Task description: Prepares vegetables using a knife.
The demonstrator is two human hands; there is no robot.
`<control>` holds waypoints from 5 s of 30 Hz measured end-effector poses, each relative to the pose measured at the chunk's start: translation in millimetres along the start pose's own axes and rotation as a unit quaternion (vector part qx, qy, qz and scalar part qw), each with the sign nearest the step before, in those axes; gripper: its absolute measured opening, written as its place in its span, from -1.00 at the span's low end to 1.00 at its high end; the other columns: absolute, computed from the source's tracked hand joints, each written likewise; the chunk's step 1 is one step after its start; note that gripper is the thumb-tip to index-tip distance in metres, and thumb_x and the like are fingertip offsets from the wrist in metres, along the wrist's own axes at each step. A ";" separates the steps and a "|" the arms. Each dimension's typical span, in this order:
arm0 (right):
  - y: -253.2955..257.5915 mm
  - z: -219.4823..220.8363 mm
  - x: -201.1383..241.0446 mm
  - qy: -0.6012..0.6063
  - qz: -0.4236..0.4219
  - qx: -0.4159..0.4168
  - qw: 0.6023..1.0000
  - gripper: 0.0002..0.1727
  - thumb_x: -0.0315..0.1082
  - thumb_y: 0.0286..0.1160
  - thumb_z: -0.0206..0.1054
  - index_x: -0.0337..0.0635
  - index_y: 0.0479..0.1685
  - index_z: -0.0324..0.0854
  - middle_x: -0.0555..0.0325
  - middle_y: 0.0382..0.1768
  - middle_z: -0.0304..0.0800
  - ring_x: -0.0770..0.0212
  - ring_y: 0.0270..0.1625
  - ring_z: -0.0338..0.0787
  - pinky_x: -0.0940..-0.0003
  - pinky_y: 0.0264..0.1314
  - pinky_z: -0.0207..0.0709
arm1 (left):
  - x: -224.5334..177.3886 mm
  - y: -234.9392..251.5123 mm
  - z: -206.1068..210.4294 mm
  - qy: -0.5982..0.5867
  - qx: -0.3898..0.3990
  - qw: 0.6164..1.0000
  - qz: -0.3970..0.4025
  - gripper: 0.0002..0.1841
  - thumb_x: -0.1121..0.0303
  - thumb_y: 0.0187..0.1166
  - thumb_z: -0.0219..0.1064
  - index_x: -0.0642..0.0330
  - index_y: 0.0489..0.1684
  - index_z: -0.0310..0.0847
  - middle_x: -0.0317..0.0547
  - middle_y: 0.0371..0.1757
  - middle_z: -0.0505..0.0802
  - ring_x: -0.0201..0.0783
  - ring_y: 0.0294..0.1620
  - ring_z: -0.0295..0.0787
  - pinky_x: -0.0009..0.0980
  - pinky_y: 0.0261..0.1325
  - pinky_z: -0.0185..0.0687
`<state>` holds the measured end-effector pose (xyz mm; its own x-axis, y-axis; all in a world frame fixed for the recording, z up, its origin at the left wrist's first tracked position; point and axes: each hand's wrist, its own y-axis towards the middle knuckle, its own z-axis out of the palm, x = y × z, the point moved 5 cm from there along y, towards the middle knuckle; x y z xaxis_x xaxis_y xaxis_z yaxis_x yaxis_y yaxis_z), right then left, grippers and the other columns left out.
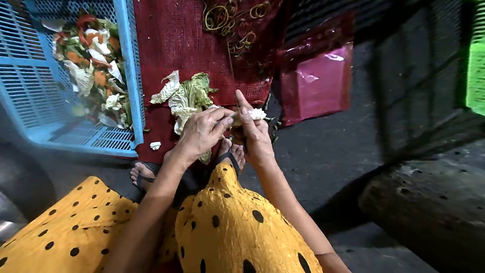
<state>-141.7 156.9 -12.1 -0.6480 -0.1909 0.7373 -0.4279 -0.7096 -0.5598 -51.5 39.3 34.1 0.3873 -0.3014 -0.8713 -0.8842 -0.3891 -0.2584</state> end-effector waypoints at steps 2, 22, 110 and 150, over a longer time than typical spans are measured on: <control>-1.3 1.6 0.5 -0.003 0.006 0.002 1.000 -0.48 -0.06 0.86 0.05 0.21 0.76 0.37 0.36 -0.52 0.56 0.54 -0.79 0.18 0.67 -0.83 0.10 | 1.1 0.2 1.8 -0.007 0.001 1.000 0.005 -0.77 0.35 0.76 0.23 0.27 0.02 0.80 -0.08 -0.19 0.84 -0.33 -0.27 0.75 -0.38 -0.12 0.69; -94.6 -94.3 3.0 -0.705 -0.097 -0.237 0.661 0.06 0.40 0.36 0.35 -0.20 0.76 0.33 -0.50 0.11 0.69 -0.45 0.03 0.75 -0.30 -0.19 0.58 | 35.0 -4.4 7.1 -0.761 0.075 0.628 -0.145 -0.14 -0.43 0.63 -0.09 0.08 0.69 0.32 0.11 0.51 0.71 -0.14 -0.01 0.92 -0.37 -0.43 0.82; -20.6 5.0 0.4 -0.056 -0.015 0.058 0.997 -0.40 -0.02 0.89 -0.05 0.01 0.84 0.24 0.28 -0.48 0.64 0.50 -0.70 0.41 0.64 -0.73 0.32 | -7.5 -13.4 13.3 -0.363 -0.019 0.908 -0.207 -0.84 0.57 0.60 0.36 0.23 0.05 0.66 -0.06 -0.33 0.87 -0.40 -0.57 0.77 -0.58 -0.57 0.70; -35.9 -33.0 4.8 -0.402 -0.088 -0.109 0.905 -0.28 -0.17 0.59 0.33 -0.02 0.79 0.33 -0.04 0.33 0.74 0.29 -0.04 0.76 0.27 0.01 0.64 | 19.7 -7.7 -7.6 -0.588 -0.096 0.734 -0.327 -0.70 0.33 0.85 0.05 0.06 0.34 0.64 -0.15 -0.17 0.86 -0.37 -0.42 0.82 -0.49 -0.47 0.77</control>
<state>-150.2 203.8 -0.9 0.0735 -0.5816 0.8102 -0.6504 -0.6438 -0.4032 -35.1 29.7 22.1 0.1193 0.9197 -0.3740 -0.5130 -0.2654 -0.8163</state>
